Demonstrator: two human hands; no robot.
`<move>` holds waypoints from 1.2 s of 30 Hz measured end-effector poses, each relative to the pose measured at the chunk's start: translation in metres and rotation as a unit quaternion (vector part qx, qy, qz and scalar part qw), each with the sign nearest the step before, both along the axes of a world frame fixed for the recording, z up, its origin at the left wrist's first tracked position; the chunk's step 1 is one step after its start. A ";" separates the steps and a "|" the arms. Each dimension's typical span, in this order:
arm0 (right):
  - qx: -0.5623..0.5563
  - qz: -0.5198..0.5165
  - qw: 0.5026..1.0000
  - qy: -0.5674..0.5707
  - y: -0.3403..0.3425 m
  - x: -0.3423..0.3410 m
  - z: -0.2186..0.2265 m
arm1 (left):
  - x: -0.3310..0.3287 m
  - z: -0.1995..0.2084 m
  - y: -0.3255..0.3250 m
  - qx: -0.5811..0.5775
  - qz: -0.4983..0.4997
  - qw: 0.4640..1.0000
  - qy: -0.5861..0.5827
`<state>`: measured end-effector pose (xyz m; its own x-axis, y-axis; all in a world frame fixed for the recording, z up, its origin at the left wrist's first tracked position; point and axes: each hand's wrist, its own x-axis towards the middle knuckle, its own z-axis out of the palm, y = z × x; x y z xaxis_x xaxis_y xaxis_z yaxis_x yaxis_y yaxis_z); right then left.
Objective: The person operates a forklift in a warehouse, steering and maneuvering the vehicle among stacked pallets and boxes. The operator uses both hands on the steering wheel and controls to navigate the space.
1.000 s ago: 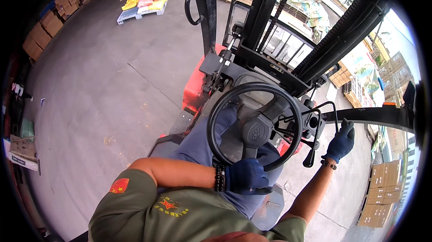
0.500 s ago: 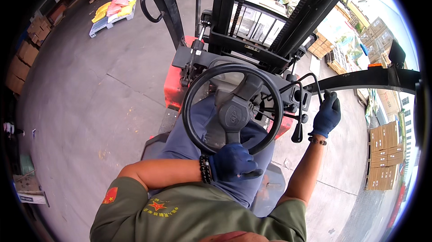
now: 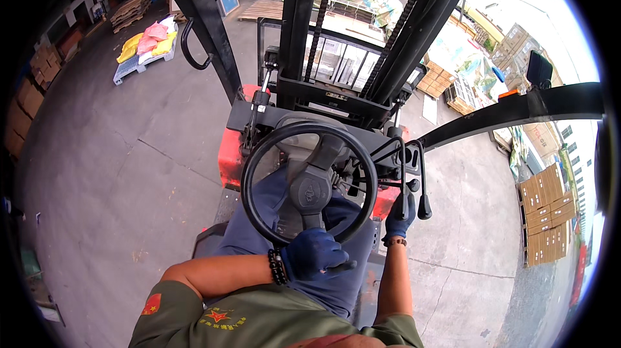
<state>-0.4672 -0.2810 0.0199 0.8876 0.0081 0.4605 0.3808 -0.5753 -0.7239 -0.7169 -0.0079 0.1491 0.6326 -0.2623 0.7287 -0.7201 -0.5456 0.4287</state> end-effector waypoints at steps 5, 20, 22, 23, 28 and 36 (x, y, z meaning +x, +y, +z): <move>-0.203 0.024 0.968 -0.147 -0.004 0.072 0.040 | 0.004 0.037 -0.044 0.019 -0.014 1.000 0.010; 0.198 0.004 0.962 0.190 -0.132 -0.102 -0.097 | 0.020 -0.056 -0.083 0.021 -0.009 1.000 0.004; 0.376 0.035 0.925 0.045 -0.154 -0.073 -0.055 | 0.008 -0.053 -0.093 0.028 -0.014 0.999 0.007; 0.432 0.070 0.898 0.038 -0.135 -0.064 -0.011 | 0.001 -0.057 -0.091 0.036 -0.002 0.999 0.010; 0.310 0.148 0.939 0.017 -0.084 0.009 0.117 | 0.006 -0.029 -0.092 0.029 -0.010 0.999 0.011; 0.318 0.168 0.933 -0.002 -0.078 0.142 0.095 | 0.085 -0.061 -0.083 0.020 -0.032 0.999 0.015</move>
